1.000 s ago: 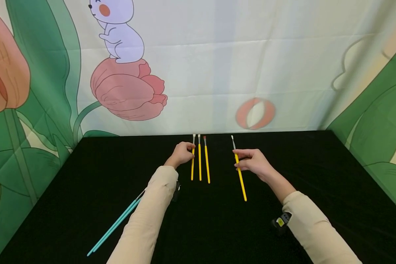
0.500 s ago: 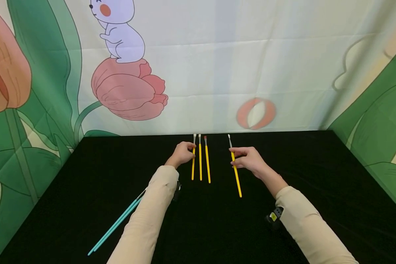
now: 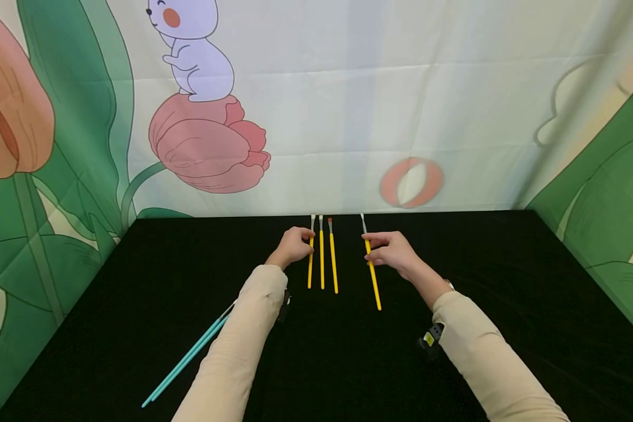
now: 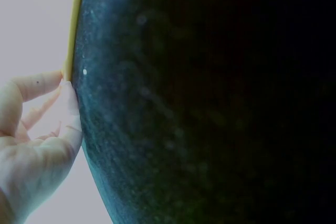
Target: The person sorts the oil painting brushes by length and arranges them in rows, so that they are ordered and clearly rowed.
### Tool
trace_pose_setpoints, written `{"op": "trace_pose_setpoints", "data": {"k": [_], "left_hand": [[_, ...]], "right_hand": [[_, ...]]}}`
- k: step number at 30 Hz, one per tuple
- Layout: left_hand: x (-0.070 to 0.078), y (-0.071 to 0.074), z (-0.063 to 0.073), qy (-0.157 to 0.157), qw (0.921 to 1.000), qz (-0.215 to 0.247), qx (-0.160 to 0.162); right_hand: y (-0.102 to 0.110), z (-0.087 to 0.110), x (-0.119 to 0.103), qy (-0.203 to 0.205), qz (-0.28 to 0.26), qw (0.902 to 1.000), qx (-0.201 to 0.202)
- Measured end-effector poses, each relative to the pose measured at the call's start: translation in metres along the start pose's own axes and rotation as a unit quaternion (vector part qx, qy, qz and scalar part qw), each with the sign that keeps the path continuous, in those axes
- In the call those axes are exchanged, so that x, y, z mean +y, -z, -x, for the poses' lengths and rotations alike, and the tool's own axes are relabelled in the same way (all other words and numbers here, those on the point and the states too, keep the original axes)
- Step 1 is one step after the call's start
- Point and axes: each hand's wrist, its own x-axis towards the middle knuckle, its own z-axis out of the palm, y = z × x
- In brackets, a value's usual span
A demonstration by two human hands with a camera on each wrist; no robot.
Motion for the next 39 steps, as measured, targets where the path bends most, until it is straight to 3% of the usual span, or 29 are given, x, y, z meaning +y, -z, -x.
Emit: {"op": "trace_pose_setpoints", "data": {"k": [39], "left_hand": [[-0.005, -0.001, 0.0, -0.01, 0.9999, -0.009, 0.001]], "right_hand": [[-0.018, -0.029, -0.016, -0.011, 0.012, 0.9999, 0.006]]}}
